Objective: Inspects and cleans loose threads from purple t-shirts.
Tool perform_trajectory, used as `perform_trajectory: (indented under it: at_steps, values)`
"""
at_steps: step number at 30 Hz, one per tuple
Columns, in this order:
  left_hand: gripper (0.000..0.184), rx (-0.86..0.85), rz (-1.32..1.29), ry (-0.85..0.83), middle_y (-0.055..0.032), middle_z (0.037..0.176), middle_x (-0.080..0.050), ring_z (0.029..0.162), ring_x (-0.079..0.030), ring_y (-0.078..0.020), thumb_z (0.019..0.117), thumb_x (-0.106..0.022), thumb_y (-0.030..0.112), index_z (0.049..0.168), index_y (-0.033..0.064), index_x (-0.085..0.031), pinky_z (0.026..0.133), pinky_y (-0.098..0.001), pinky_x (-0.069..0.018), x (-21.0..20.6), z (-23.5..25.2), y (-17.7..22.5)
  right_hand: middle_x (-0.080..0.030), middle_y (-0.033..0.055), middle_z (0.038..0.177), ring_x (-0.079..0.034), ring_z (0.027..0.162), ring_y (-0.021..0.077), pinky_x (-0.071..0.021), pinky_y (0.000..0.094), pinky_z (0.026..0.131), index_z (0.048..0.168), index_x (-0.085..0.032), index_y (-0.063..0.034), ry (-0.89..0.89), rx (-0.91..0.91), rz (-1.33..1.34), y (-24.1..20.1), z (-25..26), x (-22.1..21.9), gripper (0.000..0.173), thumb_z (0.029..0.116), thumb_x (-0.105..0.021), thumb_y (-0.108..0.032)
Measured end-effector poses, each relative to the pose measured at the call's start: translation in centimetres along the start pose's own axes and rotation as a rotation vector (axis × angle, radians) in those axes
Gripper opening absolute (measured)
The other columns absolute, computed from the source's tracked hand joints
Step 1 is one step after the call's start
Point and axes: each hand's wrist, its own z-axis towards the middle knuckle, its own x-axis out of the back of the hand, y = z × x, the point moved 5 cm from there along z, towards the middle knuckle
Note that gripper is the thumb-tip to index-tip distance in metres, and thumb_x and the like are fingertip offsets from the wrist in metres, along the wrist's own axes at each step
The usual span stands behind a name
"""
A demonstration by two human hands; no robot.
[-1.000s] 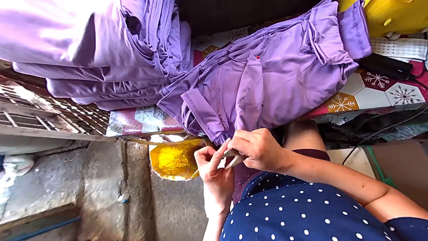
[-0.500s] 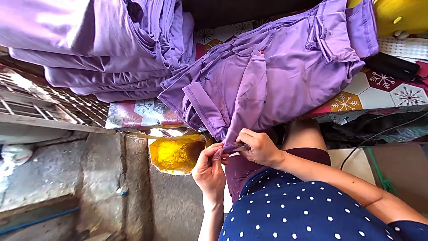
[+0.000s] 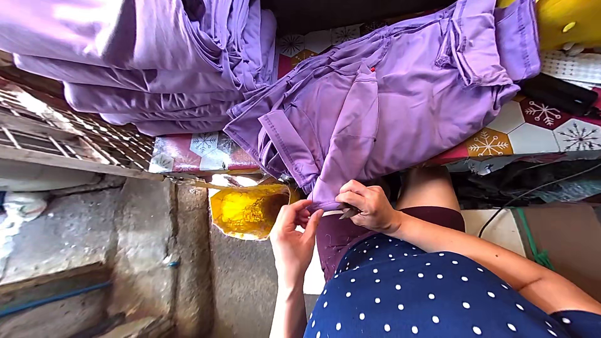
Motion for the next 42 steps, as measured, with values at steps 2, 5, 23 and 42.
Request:
perform_trajectory:
  at_steps: [2,5,23,42]
  values:
    - [0.018,-0.067,0.273,0.021,-0.0059,0.085,-0.065,0.073,-0.06,0.0019,0.0882,-0.075,0.015,0.099,0.0015,-0.078,0.067,-0.0088,-0.0476,-0.3,-0.2,-0.2,-0.071,0.0119,0.087,-0.064,0.061,0.0169,-0.0483,0.0289,0.048,0.093,-0.073,-0.003,-0.01,0.043,-0.004,-0.2,0.0,0.0,0.01,0.0898,-0.063,-0.005]
    - [0.01,-0.083,0.416,0.053,-0.0101,0.086,-0.067,0.078,-0.064,-0.007,0.089,-0.073,0.013,0.091,0.0062,-0.081,0.071,-0.0156,-0.0493,-0.4,-0.4,-0.3,-0.07,0.012,0.086,-0.063,0.06,0.0176,-0.0476,0.0292,0.047,0.092,-0.072,-0.0034,-0.047,0.091,-0.012,-0.5,-0.2,-0.5,0.01,0.0887,-0.063,-0.003]
    - [0.013,-0.174,-0.205,0.179,-0.0011,0.117,-0.073,0.107,-0.071,-0.0102,0.1075,-0.05,0.011,0.107,0.0104,-0.063,0.09,-0.027,-0.0599,-1.6,-2.3,-0.7,-0.039,-0.0099,0.057,-0.034,0.046,-0.0009,-0.0291,0.0161,0.046,0.083,-0.059,-0.0103,-0.832,-1.026,0.969,-1.8,0.9,-2.1,0.052,0.1132,-0.027,-0.039]
    - [0.005,-0.104,-0.221,0.14,-0.0049,0.105,-0.075,0.097,-0.073,-0.0103,0.0991,-0.057,-0.001,0.099,0.0014,-0.061,0.084,-0.026,-0.0619,-2.4,-1.6,-0.2,-0.056,-0.0053,0.068,-0.049,0.061,0.0009,-0.0432,0.0212,0.061,0.109,-0.068,-0.0024,-0.274,-0.649,0.453,-0.1,0.5,-0.9,0.042,0.0913,-0.075,-0.04]
